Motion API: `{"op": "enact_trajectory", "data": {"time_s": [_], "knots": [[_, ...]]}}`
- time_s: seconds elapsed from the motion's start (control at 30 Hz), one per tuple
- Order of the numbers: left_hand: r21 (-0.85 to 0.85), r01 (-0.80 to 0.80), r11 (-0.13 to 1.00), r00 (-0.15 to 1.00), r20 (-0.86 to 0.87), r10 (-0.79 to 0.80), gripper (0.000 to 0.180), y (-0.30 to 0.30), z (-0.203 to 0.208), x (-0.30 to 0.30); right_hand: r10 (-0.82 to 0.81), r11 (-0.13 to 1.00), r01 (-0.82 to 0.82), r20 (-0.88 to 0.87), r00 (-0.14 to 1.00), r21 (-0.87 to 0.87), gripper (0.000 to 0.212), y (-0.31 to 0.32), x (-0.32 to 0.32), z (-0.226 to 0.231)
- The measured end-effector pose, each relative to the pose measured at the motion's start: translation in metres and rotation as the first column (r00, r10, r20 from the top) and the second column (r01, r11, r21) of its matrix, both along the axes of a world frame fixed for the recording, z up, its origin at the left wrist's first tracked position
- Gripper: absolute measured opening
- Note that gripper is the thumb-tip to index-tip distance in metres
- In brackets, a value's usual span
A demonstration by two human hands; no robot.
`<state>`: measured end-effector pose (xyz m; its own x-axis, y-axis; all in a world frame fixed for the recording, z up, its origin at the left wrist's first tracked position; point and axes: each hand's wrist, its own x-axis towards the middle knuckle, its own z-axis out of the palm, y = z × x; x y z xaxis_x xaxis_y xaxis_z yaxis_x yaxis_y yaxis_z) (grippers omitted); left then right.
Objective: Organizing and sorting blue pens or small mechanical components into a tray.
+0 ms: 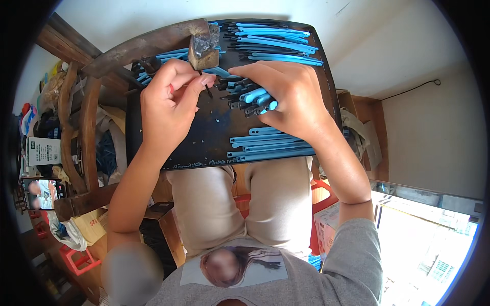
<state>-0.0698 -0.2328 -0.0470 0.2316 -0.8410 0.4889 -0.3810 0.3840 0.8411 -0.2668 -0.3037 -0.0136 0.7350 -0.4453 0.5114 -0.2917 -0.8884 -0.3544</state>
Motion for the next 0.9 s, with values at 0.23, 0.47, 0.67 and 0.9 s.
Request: {"op": "enact_trajectory", "data": {"time_s": [0.23,0.47,0.67,0.9], "knots": [[-0.007,-0.009,1.0,0.999,0.044,0.009,0.01,0.001,0.0,0.0,-0.007,1.0,0.006,-0.031,1.0,-0.02,0.05,-0.001,-0.002,0.002],[-0.055,0.0,0.998,0.999,0.053,0.002,0.01,-0.001,-0.004,0.002,-0.02,0.999,0.02,-0.02,1.0,0.031,0.049,0.0,0.001,0.002],[-0.04,0.051,0.998,0.999,-0.017,-0.052,0.008,0.008,0.002,-0.001,-0.009,0.999,0.008,0.029,1.0,0.032,0.042,0.004,0.003,0.0],[0.003,0.224,0.975,0.964,-0.151,-0.221,0.009,0.019,0.013,-0.006,0.063,0.997,-0.064,0.024,0.998,0.043,0.047,0.003,0.003,0.001]]}}
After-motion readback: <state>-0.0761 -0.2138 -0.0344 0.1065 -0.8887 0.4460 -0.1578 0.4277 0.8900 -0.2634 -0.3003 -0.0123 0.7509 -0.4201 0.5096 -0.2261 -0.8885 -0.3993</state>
